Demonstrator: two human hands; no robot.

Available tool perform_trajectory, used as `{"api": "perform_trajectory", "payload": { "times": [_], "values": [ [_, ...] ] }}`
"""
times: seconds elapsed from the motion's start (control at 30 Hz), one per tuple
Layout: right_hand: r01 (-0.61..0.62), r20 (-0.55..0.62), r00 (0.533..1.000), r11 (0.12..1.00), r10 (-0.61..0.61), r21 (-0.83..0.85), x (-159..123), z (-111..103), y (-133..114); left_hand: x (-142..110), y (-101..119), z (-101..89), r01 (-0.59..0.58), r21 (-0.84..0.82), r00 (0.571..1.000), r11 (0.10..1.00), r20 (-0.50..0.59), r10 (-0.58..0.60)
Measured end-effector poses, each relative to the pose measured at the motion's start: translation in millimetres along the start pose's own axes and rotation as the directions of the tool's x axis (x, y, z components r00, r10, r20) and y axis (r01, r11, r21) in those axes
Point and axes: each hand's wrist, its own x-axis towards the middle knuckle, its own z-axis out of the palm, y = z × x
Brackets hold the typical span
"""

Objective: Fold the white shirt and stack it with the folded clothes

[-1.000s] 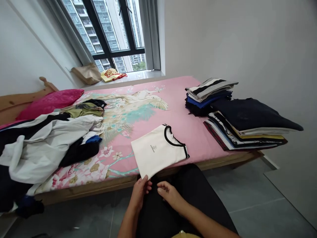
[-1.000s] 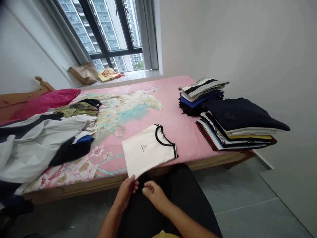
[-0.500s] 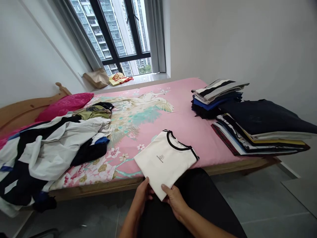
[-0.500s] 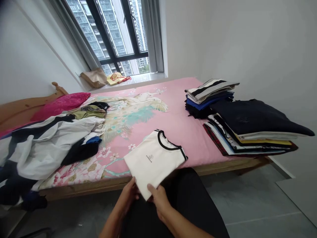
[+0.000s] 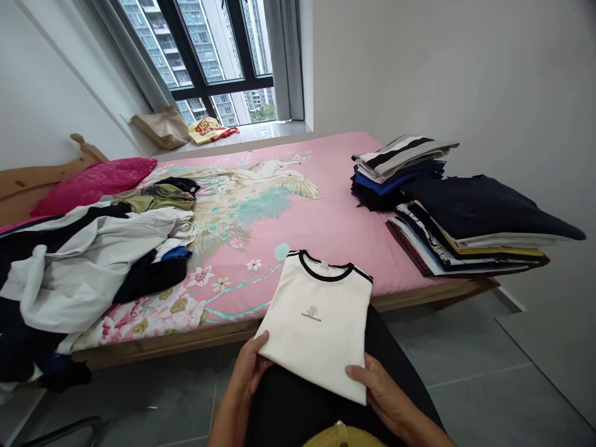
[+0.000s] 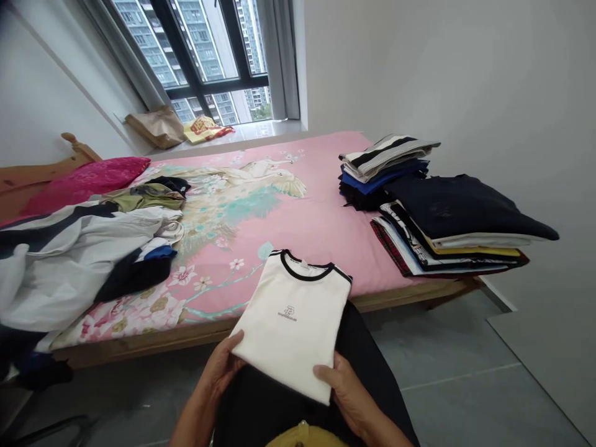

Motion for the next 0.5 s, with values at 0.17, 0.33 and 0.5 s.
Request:
{"api": "perform_trajectory", "payload": {
  "times": [0.17, 0.33, 0.5],
  "values": [
    [-0.054, 0.051, 0.997, 0.998, 0.053, 0.016, -27.9, -7.9, -28.0, -37.3, -14.5, -9.3, 0.055, 0.156, 0.973, 0.986, 0.213, -0.087],
    [-0.066, -0.069, 0.995, 0.997, 0.068, 0.040, -55.9, -13.1, -46.3, -84.0, -10.5, 8.8, 0.129, 0.173, 0.912, 0.976, 0.366, -0.185],
    [-0.083, -0.167, 0.984, 0.989, 0.063, -0.120, -72.6, -23.4, -78.1, -119.3, 15.7, 39.5, 0.147, 0.093, 0.932, 0.985, 0.320, -0.169]
  ]
}}
